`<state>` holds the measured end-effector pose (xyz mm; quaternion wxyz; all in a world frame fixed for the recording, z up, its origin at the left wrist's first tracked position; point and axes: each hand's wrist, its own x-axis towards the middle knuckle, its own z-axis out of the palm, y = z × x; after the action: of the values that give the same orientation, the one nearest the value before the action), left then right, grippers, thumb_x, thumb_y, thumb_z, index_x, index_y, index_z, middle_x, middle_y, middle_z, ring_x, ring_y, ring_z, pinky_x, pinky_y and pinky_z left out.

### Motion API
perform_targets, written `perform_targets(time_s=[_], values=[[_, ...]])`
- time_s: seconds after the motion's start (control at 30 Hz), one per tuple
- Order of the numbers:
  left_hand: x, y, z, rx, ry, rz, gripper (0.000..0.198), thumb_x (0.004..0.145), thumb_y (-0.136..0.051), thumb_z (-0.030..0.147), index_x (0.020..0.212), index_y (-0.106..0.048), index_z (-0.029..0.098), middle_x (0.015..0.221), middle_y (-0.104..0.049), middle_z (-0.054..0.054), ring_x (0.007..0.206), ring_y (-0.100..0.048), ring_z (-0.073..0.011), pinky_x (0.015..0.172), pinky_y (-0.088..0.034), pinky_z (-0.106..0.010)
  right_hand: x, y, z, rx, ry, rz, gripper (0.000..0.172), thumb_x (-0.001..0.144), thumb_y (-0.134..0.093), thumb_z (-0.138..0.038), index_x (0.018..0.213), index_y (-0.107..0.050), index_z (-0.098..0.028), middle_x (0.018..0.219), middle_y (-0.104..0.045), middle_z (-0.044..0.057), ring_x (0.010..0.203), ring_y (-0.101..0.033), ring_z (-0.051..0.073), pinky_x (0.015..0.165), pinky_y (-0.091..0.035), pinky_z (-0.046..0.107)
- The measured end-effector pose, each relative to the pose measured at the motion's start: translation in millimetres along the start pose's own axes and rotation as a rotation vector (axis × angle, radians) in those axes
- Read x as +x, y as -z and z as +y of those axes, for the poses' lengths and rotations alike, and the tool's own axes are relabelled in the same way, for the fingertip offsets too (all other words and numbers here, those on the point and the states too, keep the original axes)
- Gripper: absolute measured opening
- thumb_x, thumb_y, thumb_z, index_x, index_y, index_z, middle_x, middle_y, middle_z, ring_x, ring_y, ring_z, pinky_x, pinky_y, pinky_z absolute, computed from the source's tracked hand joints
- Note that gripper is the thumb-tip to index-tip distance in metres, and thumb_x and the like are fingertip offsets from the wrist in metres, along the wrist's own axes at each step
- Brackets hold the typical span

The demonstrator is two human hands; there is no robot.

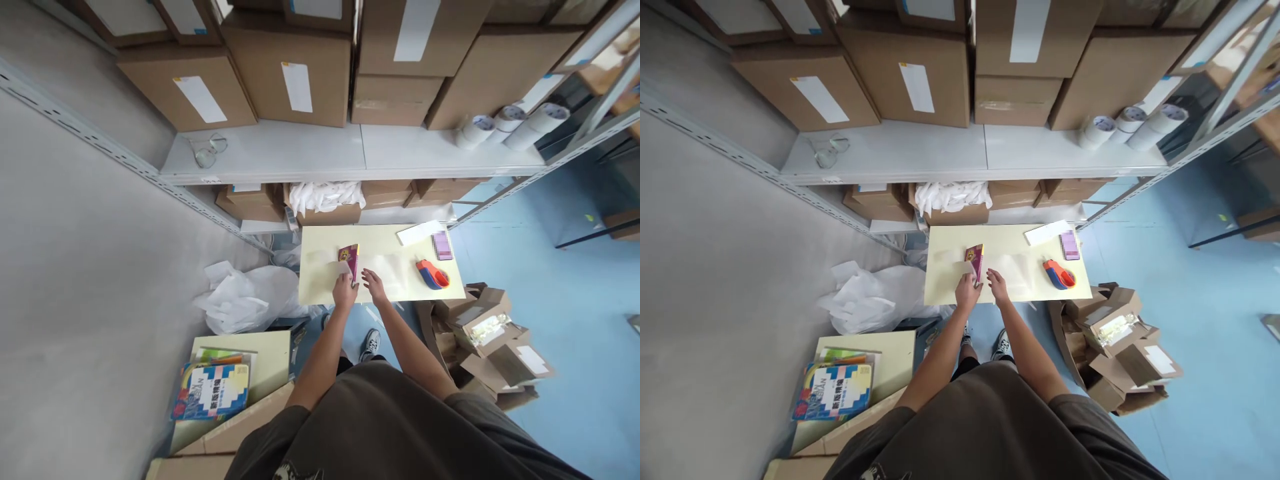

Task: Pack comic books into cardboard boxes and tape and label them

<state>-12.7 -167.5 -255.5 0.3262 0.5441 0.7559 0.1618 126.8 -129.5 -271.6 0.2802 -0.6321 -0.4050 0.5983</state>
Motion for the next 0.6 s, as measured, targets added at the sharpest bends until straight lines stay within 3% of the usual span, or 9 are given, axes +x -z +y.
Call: perform_targets(time_s=[0.07,0.17,0.3,0.4,0.5,0.6], values=[[1,-21.1,14,0.049,-0.075,-0.147,0.049,0.100,-0.069,0.035,0.147,-0.062,0.023,0.157,-0.058,-0.019,0.145,-0.054,-0.0353,0.114,-0.047,-0.043,-6,24,10,-0.074,-0.015,0.101,0.067,0.099,-0.050,-0.061,0.150,-0.065,-0.021,0.156,-0.065,0.016,0.141,-0.064,0.031,0.107,-0.059,0.046],[3,-50.2,25,0.155,-0.102,-0.343,0.061,0.096,-0.072,0.032,0.155,-0.058,0.022,0.172,-0.042,-0.021,0.159,-0.038,-0.0419,0.123,-0.040,-0.053,-11,52,24,-0.197,-0.028,0.122,0.065,0.099,-0.052,-0.059,0.150,-0.066,-0.021,0.157,-0.065,0.016,0.143,-0.064,0.031,0.111,-0.057,0.048],[1,-74.1,23,0.210,-0.105,-0.384,0.068,0.094,-0.069,0.027,0.161,-0.055,0.023,0.179,-0.032,-0.020,0.164,-0.029,-0.0435,0.126,-0.036,-0.059,-6,64,33,-0.259,-0.036,0.051,0.059,0.097,-0.060,-0.048,0.148,-0.069,-0.020,0.154,-0.068,0.015,0.142,-0.065,0.028,0.117,-0.052,0.047],[-1,-76.2,14,0.178,-0.175,-0.373,0.071,0.094,-0.066,0.023,0.163,-0.054,0.025,0.177,-0.038,-0.017,0.164,-0.031,-0.0393,0.128,-0.036,-0.055,4,56,32,-0.305,-0.027,-0.029,0.055,0.095,-0.063,-0.044,0.145,-0.072,-0.022,0.147,-0.073,0.012,0.138,-0.068,0.027,0.114,-0.055,0.046],[-2,-64.7,-1,0.111,-0.258,-0.318,0.064,0.095,-0.061,0.019,0.159,-0.059,0.026,0.171,-0.049,-0.013,0.161,-0.037,-0.0338,0.131,-0.034,-0.052,15,43,27,-0.322,-0.023,-0.079,0.053,0.092,-0.063,-0.041,0.141,-0.074,-0.022,0.129,-0.081,0.010,0.123,-0.075,0.028,0.109,-0.058,0.047],[1,-44.8,-21,0.055,-0.181,-0.166,0.058,0.098,-0.054,0.016,0.153,-0.065,0.025,0.164,-0.056,-0.012,0.156,-0.044,-0.0304,0.133,-0.032,-0.048,21,33,23,-0.351,-0.012,-0.079,0.054,0.091,-0.065,-0.042,0.140,-0.074,-0.021,0.118,-0.083,0.008,0.110,-0.077,0.028,0.103,-0.061,0.046]])
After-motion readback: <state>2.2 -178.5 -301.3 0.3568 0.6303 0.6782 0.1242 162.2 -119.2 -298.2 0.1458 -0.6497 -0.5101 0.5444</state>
